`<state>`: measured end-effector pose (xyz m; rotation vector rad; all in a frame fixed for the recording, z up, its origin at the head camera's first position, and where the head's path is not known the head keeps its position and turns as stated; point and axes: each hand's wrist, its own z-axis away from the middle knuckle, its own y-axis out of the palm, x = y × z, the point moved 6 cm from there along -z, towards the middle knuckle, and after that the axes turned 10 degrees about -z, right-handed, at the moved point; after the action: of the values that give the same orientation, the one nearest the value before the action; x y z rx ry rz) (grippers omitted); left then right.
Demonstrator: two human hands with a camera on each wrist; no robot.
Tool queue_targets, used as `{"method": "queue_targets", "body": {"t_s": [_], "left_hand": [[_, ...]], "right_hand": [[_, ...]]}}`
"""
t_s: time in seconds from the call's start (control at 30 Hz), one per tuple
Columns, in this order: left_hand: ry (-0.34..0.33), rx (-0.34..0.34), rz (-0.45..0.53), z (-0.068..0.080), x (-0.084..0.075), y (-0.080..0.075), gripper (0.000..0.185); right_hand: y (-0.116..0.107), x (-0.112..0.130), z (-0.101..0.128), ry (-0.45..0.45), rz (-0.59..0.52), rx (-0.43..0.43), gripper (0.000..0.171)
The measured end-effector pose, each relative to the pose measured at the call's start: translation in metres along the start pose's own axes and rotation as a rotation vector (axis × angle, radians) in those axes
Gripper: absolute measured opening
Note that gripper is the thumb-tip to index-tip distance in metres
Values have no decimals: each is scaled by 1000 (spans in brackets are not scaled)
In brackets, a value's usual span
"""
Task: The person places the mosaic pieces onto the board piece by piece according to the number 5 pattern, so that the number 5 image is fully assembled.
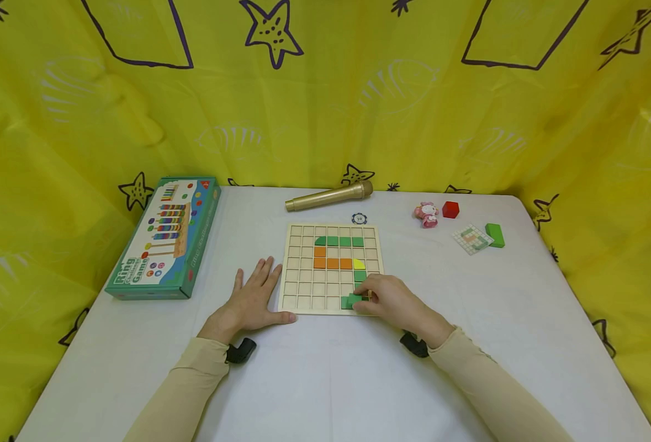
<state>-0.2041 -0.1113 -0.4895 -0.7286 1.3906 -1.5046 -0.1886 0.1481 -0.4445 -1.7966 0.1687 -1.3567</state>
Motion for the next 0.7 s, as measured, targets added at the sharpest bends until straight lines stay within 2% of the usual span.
{"method": "queue_targets", "body": {"t_s": [0.23, 0.7], "left_hand": [[3, -7, 3, 0, -1, -1, 117], [-1, -1, 10, 2, -2, -3, 116]], "right_hand": [[20, 15, -19, -90, 43, 41, 19], [34, 19, -30, -53, 112, 42, 19]]}}
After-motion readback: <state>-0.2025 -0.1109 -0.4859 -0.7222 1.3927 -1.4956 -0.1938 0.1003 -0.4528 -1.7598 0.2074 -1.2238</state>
